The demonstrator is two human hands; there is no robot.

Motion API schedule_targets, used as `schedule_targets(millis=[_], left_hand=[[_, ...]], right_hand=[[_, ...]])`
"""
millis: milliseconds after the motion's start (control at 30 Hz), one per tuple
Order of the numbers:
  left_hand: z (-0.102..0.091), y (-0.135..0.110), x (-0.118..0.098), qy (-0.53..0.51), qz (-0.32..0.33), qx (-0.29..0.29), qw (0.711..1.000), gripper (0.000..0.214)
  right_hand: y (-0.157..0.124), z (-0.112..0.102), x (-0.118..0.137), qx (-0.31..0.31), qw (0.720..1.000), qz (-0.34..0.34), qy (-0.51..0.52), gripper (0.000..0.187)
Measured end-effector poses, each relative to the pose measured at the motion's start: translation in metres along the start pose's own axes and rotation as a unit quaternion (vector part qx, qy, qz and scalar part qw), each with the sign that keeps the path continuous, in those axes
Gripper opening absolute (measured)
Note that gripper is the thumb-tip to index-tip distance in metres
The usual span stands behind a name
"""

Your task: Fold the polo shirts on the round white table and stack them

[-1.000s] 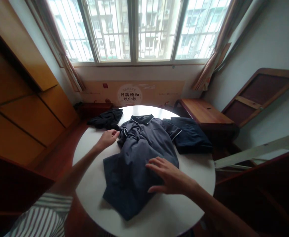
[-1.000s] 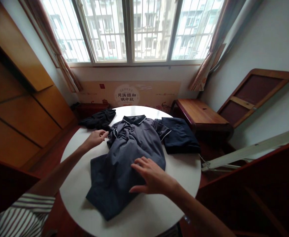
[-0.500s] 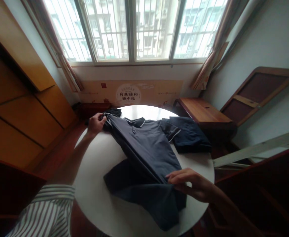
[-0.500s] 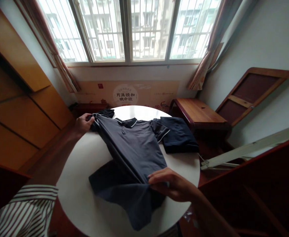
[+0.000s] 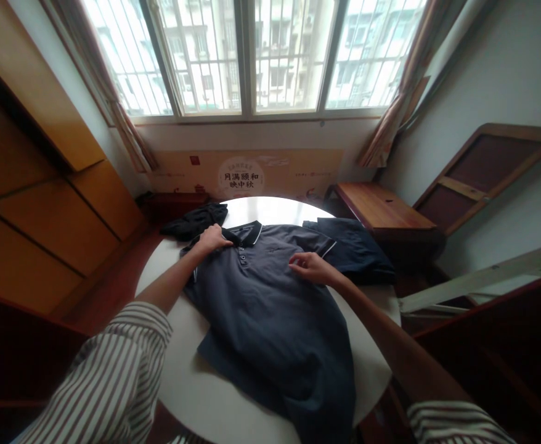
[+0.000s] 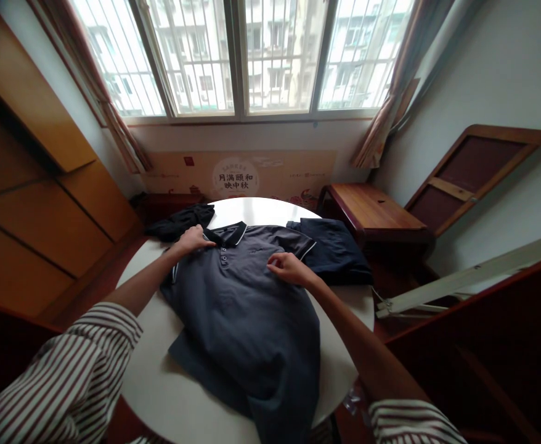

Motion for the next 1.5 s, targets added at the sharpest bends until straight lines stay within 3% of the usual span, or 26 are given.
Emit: schedule_targets(millis=[133, 233, 300, 367, 467, 533, 600, 733, 833, 933, 1033, 1100, 1133, 1200, 1267, 1300, 1367, 1433, 1500], left_hand=[[0.003, -0.020, -0.014, -0.055, 0.120, 0.009, 0.991, 0.020], [0.003, -0.051, -0.020, -0.071, 0.219, 0.043, 0.972, 0.026], [0.003, -0.078, -0.023, -0.079, 0.359, 0.076, 0.927, 0.036], [0.002, -0.105, -0.023, -0.075, 0.489, 0.068, 0.867, 0.039], [-0.004, -0.133, -0.018, -0.054, 0.577, -0.001, 0.815, 0.039], [-0.012, -0.135, -0.014, -0.056, 0.577, -0.049, 0.813, 0.039], [-0.024, -0.121, -0.012, -0.075, 0.529, -0.123, 0.836, 0.038], [-0.057, -0.049, -0.020, -0.082, 0.386, -0.307, 0.866, 0.028], [-0.074, 0.016, -0.041, -0.090, 0.297, -0.316, 0.897, 0.035], [-0.067, 0.041, -0.059, -0.117, 0.243, -0.270, 0.924, 0.043], [-0.032, 0.000, -0.061, -0.118, 0.291, -0.153, 0.937, 0.035], [-0.004, -0.055, -0.051, -0.116, 0.314, -0.085, 0.939, 0.021], [0.009, -0.085, -0.045, -0.116, 0.317, -0.025, 0.941, 0.019], [0.030, -0.143, -0.031, -0.104, 0.325, 0.056, 0.938, 0.032], [0.041, -0.186, -0.020, -0.085, 0.340, 0.083, 0.933, 0.055], [0.044, -0.200, -0.015, -0.078, 0.344, 0.085, 0.932, 0.058], [0.047, -0.215, -0.008, -0.072, 0.346, 0.083, 0.932, 0.040], [0.051, -0.217, -0.004, -0.070, 0.345, 0.080, 0.933, 0.027], [0.055, -0.214, -0.002, -0.071, 0.340, 0.070, 0.935, 0.033]], right_hand=[[0.015, 0.003, -0.001, 0.028, 0.998, 0.035, -0.041, 0.044], [0.019, 0.000, -0.006, -0.032, 0.998, 0.049, -0.031, 0.063], [0.021, -0.001, -0.011, -0.083, 0.996, 0.032, 0.000, 0.072], [0.022, 0.002, -0.016, -0.106, 0.993, -0.012, 0.043, 0.069], [0.019, 0.013, -0.020, -0.082, 0.989, -0.073, 0.103, 0.050], [0.018, 0.015, -0.020, -0.073, 0.984, -0.096, 0.134, 0.040], [0.023, 0.003, -0.019, -0.118, 0.975, -0.118, 0.148, 0.031], [0.069, -0.056, -0.007, -0.287, 0.945, -0.110, 0.116, 0.021], [0.118, -0.090, 0.015, -0.351, 0.930, -0.077, 0.083, 0.032], [0.131, -0.081, 0.035, -0.301, 0.952, -0.050, 0.034, 0.046], [0.086, -0.039, 0.043, -0.226, 0.968, -0.088, -0.069, 0.036], [0.033, -0.007, 0.040, -0.153, 0.968, -0.136, -0.144, 0.027], [0.005, 0.006, 0.036, -0.110, 0.968, -0.147, -0.174, 0.025], [-0.046, 0.024, 0.024, -0.094, 0.956, -0.154, -0.230, 0.032], [-0.084, 0.031, 0.008, -0.119, 0.942, -0.150, -0.275, 0.042], [-0.096, 0.032, -0.001, -0.134, 0.934, -0.144, -0.297, 0.045], [-0.110, 0.031, -0.020, -0.161, 0.919, -0.131, -0.335, 0.042], [-0.114, 0.029, -0.034, -0.174, 0.906, -0.122, -0.367, 0.038], [-0.113, 0.028, -0.042, -0.173, 0.901, -0.118, -0.381, 0.036]])
Point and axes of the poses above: each hand's wrist, its own y-axis towards the middle knuckle, its own z-axis out of the palm, x = y × z, the point moved 1 cm from there along y, towards the middle knuckle, and after that the axes turned 7 degrees about -y, right-handed, at the moved point
